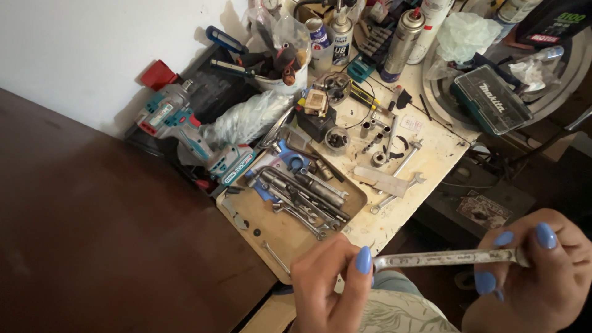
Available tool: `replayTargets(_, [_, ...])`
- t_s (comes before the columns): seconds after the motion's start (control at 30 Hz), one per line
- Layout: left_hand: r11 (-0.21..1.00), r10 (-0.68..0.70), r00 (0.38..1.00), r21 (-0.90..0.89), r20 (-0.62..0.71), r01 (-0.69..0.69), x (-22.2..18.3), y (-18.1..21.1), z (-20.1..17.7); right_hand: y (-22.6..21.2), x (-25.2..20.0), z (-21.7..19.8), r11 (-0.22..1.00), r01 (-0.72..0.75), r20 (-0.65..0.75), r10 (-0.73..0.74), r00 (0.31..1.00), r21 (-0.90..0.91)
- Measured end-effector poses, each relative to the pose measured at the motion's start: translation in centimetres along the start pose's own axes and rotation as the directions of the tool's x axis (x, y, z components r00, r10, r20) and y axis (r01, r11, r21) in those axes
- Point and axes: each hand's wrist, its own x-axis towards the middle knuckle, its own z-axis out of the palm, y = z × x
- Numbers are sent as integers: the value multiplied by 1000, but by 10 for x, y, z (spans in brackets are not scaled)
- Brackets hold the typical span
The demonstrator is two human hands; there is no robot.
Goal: Organizing and inspecting various wrenches and a drill bit set on a workbench
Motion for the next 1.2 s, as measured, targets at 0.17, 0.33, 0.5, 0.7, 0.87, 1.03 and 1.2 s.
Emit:
replayTargets(0.17, [999,-40,998,22,-39,41,-3,0,3,4,-3,2,997,17,-78,-23,997,-73])
replayTargets(0.33, [997,61,997,41,-52,-59,0,-2,5,9,-7,-1,984,63,-96,-80,992,-168])
replayTargets(0.5, [993,86,995,83,-55,-81,1,-2,6,16,-8,-16,987,66,-41,-72,997,-148])
replayTargets(0.7, [995,40,998,92,-56,-35,-2,-4,6,18,-4,-14,993,89,-32,-92,995,-83])
replayTargets(0.87, [991,84,996,101,-5,-83,3,-7,3,24,11,14,998,55,-150,-54,987,6])
replayTargets(1.03, [992,-29,996,127,90,17,-8,-29,-3,51,26,22,966,-157,-114,183,977,204])
replayTargets(1.2, [985,-155,979,102,130,142,-28,-51,-9,63,29,32,950,-273,-10,277,961,149])
